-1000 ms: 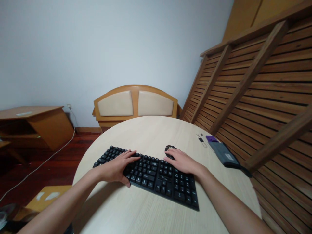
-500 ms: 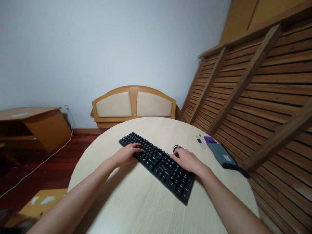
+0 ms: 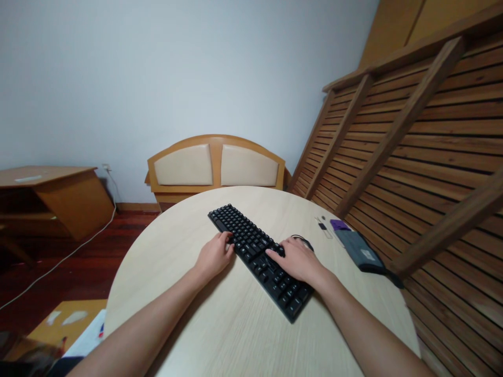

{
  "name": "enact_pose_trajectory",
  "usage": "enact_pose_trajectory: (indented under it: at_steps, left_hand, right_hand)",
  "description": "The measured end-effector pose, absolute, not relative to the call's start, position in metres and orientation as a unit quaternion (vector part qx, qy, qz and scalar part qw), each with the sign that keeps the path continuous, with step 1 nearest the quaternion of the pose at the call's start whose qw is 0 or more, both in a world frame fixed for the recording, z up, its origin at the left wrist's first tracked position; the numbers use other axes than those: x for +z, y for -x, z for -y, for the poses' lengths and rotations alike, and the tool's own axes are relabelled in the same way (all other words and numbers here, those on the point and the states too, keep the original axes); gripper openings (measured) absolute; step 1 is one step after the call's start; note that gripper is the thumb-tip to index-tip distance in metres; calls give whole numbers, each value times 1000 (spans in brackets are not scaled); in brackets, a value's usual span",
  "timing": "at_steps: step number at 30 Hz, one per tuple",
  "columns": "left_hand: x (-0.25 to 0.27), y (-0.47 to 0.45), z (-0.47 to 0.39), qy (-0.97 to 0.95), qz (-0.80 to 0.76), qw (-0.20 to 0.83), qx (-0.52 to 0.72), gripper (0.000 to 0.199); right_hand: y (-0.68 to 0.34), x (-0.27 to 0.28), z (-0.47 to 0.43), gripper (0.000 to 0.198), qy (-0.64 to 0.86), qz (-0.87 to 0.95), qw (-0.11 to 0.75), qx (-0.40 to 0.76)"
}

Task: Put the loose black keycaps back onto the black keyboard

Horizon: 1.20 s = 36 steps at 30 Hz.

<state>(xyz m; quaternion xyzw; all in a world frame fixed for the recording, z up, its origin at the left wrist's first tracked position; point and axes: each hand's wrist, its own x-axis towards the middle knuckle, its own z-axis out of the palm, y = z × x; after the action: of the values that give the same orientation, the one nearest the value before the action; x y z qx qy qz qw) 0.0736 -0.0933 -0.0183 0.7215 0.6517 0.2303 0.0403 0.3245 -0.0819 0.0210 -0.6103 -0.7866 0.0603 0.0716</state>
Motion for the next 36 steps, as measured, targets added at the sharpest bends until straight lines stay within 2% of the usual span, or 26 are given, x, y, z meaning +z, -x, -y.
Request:
enact_pose_trajectory:
  at_steps: [6, 10, 14, 19, 27, 29, 33, 36]
  left_hand:
    - [-16, -84, 103, -719, -642, 68, 258, 39]
    - [-13, -96, 111, -728, -635, 76, 248, 54]
    - [-16, -106, 115, -761, -612, 54, 206, 66]
    - [-22, -111, 108, -771, -618, 55, 148, 75]
    - [-18, -115, 80, -817, -562, 63, 111, 75]
    - [-18, -120, 71, -824, -552, 69, 106, 74]
    - [-16, -135, 58, -824, -551, 82, 101, 72]
    - [-11, -150, 63, -812, -568, 76, 113, 63]
  right_hand:
    - [-323, 20, 84, 67, 630, 773, 60, 49]
    - [-341, 24, 74, 62, 643, 761, 63, 49]
    - [-360, 27, 64, 53, 663, 743, 56, 75]
    - [-359, 25, 64, 58, 641, 756, 54, 123]
    - [-354, 22, 69, 70, 664, 742, 32, 89]
    - [-361, 21, 65, 64, 674, 733, 37, 82]
    - [-386, 19, 50, 39, 702, 707, 63, 61]
    - [-412, 15, 39, 38, 733, 674, 85, 37]
